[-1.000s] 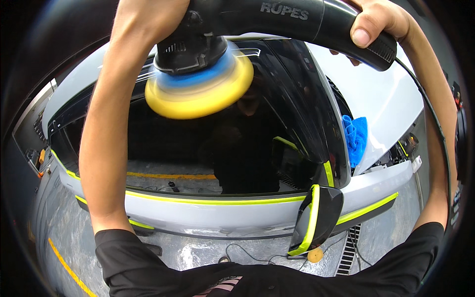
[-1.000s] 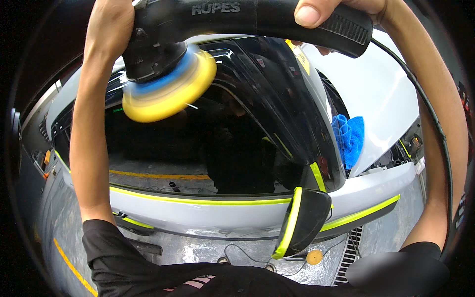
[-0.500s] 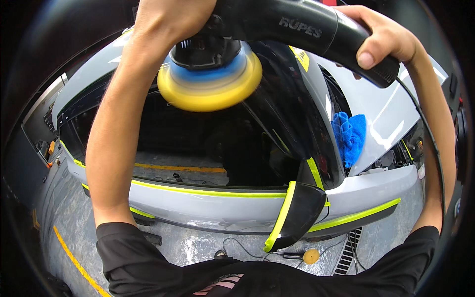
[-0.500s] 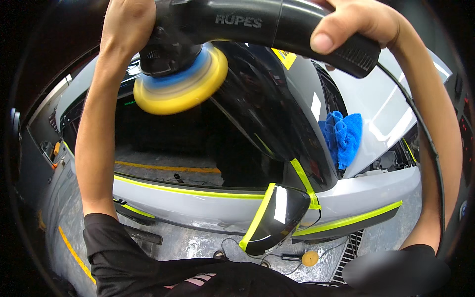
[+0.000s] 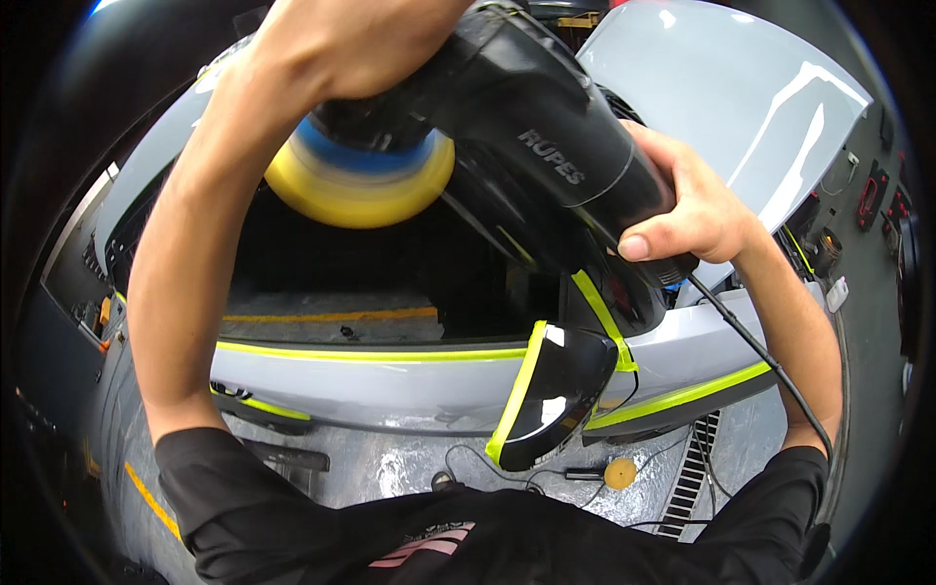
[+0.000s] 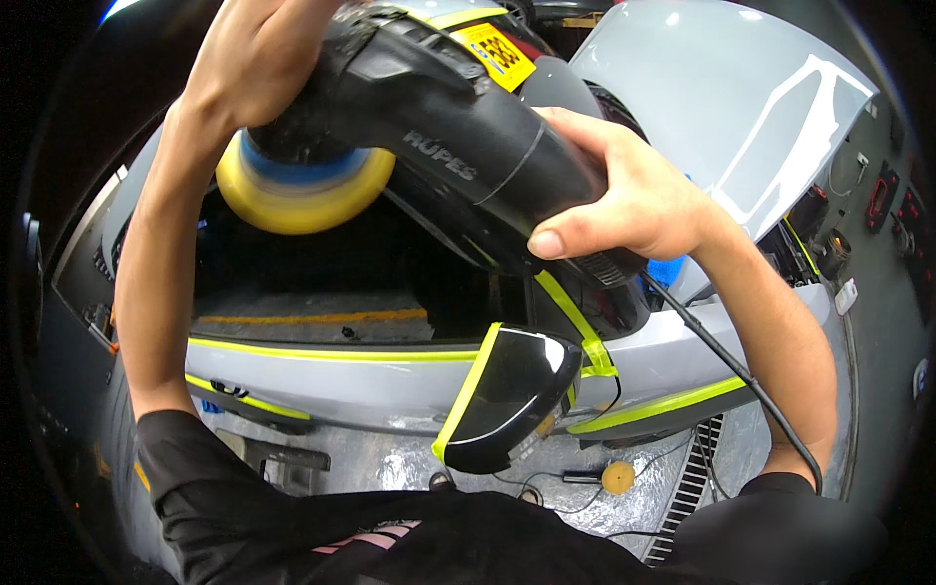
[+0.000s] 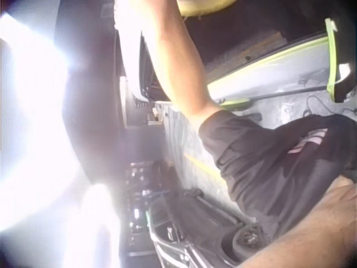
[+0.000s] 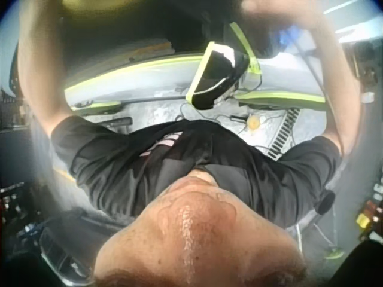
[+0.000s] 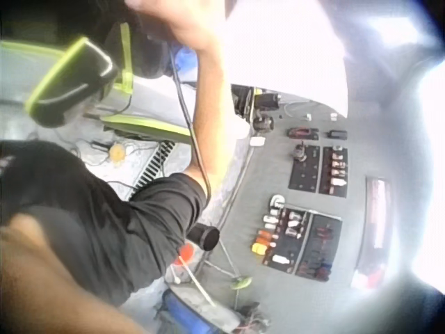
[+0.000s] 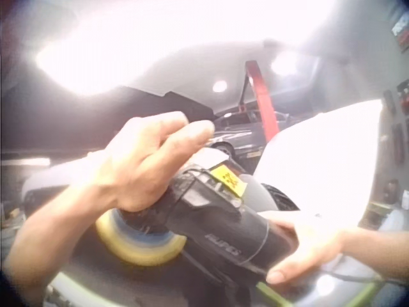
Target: The person uses a rotary polisher with a yellow pad to buff the black roof and A-pillar of a silver car. They move the tool in controlled circular motions across the surface and occasionally wipe the area with a blue microfiber cloth.
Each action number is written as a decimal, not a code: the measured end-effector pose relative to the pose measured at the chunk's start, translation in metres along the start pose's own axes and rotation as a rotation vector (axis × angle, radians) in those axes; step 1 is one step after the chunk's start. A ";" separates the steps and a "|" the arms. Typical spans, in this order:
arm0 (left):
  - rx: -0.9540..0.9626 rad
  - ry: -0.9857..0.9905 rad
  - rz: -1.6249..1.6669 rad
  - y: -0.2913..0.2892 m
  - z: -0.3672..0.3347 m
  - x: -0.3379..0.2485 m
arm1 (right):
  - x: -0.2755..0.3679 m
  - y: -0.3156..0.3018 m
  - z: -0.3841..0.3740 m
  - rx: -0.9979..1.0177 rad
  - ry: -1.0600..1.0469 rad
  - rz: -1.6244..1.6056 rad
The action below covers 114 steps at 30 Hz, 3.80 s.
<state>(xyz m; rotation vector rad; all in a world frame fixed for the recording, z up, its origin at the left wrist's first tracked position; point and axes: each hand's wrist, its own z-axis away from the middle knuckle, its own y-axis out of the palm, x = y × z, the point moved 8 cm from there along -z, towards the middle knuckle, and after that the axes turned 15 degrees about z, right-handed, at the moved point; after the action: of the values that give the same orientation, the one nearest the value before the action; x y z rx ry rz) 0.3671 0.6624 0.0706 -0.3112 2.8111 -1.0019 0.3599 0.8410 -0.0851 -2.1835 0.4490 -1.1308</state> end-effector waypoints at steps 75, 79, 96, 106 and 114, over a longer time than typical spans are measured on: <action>-1.133 0.419 0.658 0.052 0.088 0.044 | 0.046 0.043 0.035 -0.832 0.281 0.633; -1.479 0.571 0.340 0.028 0.070 0.056 | 0.060 0.036 0.014 -0.838 0.199 0.649; -1.427 0.684 0.217 0.017 0.071 0.074 | 0.077 0.025 -0.020 -0.771 0.142 0.746; -1.635 0.741 0.005 -0.011 0.086 0.089 | 0.095 0.019 -0.052 -0.668 0.112 0.782; -1.641 0.610 -0.039 -0.026 0.096 0.097 | 0.118 0.021 -0.071 -0.594 0.130 0.877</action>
<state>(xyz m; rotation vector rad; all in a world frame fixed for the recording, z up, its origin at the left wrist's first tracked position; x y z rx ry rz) 0.2958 0.5610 0.0073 -0.1704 3.3192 1.6692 0.3686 0.7334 0.0028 -1.9654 1.7672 -0.6714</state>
